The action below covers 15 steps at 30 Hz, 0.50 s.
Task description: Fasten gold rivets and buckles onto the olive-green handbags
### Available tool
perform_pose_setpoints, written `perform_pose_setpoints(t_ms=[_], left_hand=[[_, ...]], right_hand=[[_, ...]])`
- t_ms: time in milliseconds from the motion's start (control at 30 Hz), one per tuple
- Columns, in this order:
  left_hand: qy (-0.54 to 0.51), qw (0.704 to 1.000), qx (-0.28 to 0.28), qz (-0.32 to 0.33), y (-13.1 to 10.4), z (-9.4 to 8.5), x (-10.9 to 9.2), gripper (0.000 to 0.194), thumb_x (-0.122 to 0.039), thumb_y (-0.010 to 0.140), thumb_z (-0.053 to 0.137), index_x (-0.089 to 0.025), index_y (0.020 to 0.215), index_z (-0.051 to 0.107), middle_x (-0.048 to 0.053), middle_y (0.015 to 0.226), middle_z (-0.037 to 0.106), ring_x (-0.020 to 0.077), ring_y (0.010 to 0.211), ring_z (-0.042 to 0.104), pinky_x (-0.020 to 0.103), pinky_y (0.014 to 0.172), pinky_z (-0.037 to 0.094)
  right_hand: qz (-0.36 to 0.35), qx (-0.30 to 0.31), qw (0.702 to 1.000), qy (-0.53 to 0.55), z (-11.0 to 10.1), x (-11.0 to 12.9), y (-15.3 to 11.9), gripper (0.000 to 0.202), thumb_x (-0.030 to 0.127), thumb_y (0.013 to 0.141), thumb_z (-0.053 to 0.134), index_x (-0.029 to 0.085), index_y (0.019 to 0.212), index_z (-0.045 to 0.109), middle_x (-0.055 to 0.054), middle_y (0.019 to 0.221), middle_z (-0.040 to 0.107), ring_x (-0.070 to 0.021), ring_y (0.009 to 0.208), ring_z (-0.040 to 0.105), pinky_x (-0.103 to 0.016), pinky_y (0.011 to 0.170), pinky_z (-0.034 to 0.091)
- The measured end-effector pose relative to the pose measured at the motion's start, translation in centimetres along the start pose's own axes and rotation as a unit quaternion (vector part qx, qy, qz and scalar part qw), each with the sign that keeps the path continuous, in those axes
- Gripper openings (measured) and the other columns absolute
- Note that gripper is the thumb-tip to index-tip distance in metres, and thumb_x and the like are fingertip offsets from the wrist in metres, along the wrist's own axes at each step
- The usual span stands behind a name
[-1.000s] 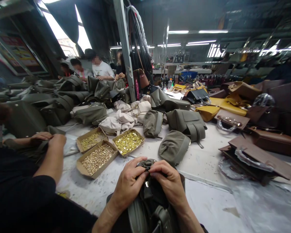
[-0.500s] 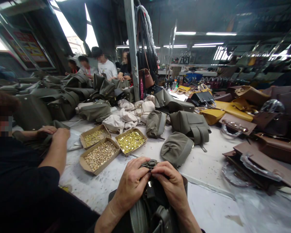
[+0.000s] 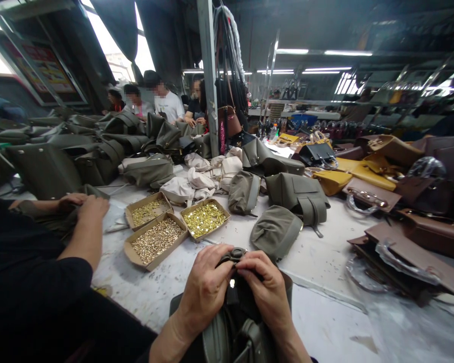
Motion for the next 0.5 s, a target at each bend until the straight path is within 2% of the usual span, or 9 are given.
perform_pose_setpoints(t_ms=[133,300,400,500], left_hand=[[0.027,1.000,0.000,0.016,0.02,-0.07,-0.28,0.029,-0.006,0.097,0.048,-0.019,0.107,0.071,0.010,0.126,0.066,0.0253,0.119,0.059,0.046,0.108,0.046],[0.035,0.999,-0.005,0.037,0.06,-0.12,-0.35,0.028,-0.004,0.095,0.049,-0.018,0.104,0.071,0.011,0.128,0.065,0.0248,0.120,0.059,0.048,0.112,0.043],[0.015,0.999,0.004,0.040,-0.12,-0.11,-0.26,0.027,-0.006,0.094,0.052,-0.019,0.105,0.072,0.011,0.128,0.065,0.0260,0.121,0.059,0.048,0.111,0.045],[-0.044,0.999,0.019,0.007,-0.55,-0.02,0.11,0.027,-0.007,0.091,0.054,-0.020,0.107,0.073,0.011,0.128,0.066,0.0264,0.120,0.061,0.045,0.107,0.049]], right_hand=[[-0.019,0.002,1.000,-0.018,0.18,-0.03,-0.07,0.011,0.018,0.094,0.067,0.025,0.091,0.074,-0.003,0.094,0.067,-0.0191,0.090,0.065,-0.028,0.081,0.053],[-0.024,-0.037,0.998,-0.044,0.24,-0.17,-0.18,0.012,0.014,0.089,0.070,0.025,0.094,0.068,-0.001,0.092,0.063,-0.0173,0.082,0.061,-0.026,0.075,0.052],[-0.046,-0.013,0.996,-0.070,0.40,-0.23,-0.39,0.017,0.013,0.093,0.065,0.027,0.100,0.073,-0.004,0.099,0.063,-0.0182,0.091,0.064,-0.026,0.080,0.053],[-0.071,-0.008,0.993,-0.090,0.42,-0.36,-0.62,0.017,0.014,0.094,0.064,0.027,0.096,0.076,-0.004,0.097,0.064,-0.0184,0.091,0.065,-0.026,0.080,0.054]])
Point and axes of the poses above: each hand's wrist, its own y-axis towards the middle knuckle, its own z-axis out of the palm, x = y × z, the point moved 2 cm from there along y, towards the middle knuckle
